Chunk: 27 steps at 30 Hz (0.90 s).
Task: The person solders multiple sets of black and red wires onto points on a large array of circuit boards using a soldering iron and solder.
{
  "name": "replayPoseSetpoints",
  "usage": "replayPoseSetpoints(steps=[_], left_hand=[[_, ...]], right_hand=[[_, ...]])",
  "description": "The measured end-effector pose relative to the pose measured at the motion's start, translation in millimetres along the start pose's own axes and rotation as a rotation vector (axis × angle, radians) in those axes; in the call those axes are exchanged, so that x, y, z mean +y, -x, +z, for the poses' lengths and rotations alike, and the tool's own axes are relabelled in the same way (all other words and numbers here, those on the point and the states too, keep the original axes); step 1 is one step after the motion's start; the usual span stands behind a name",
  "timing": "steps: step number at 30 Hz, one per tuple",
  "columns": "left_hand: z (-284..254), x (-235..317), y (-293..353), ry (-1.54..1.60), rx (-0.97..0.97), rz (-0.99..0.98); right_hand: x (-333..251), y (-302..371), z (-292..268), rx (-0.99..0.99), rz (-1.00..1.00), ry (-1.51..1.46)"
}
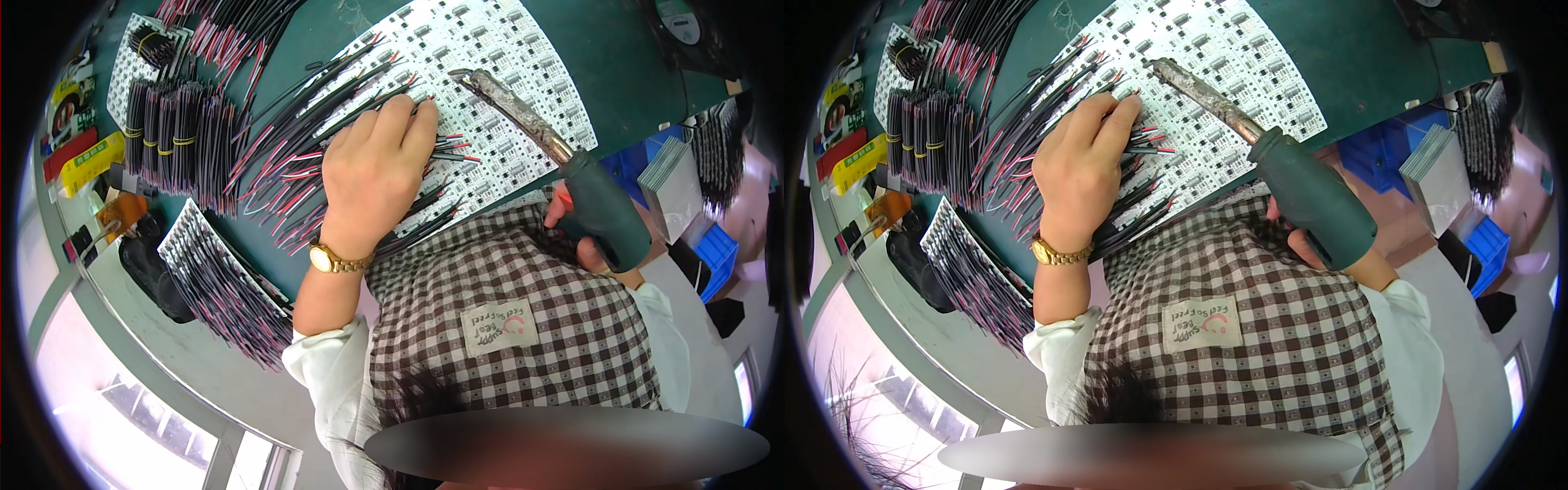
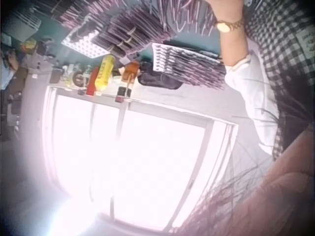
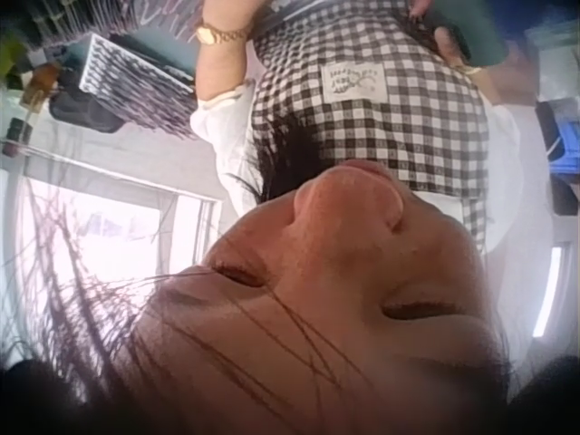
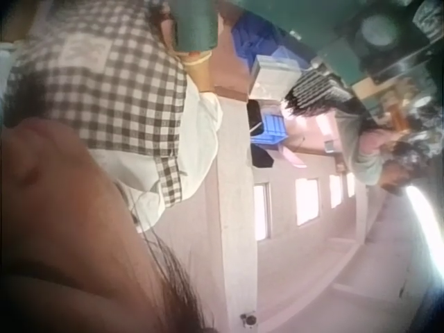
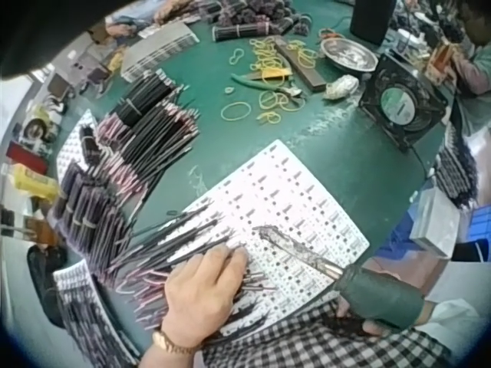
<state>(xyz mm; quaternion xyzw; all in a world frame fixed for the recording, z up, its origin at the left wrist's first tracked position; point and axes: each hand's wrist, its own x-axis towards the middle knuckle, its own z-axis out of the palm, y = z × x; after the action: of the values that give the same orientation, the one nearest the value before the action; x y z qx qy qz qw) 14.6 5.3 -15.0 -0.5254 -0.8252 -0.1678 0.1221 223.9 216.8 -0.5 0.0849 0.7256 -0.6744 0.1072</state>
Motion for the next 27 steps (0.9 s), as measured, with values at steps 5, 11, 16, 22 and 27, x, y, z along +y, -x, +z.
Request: replayPoseSetpoints(steps=[5,11,16,22,27], left_hand=[[4,0,-6,0.062,0.003,-0.031],[4,-10,-8,0.258,-0.026,-0.072],[5,-12,-9,0.256,-0.012,-0.053],[5,-12,-9,0.263,-0.015,-0.043],[4,-12,-9,0.232,-0.008,-0.033]], right_hand=[[-7,3,0,0.040,-0.038,-0.001],[8,9,5,0.072,-0.033,-0.021],[20,11,2,0.030,-0.054,-0.013],[13,12,5,0.052,0.082,-0.073],[15,7,3,0.008,0.066,-0.083]])
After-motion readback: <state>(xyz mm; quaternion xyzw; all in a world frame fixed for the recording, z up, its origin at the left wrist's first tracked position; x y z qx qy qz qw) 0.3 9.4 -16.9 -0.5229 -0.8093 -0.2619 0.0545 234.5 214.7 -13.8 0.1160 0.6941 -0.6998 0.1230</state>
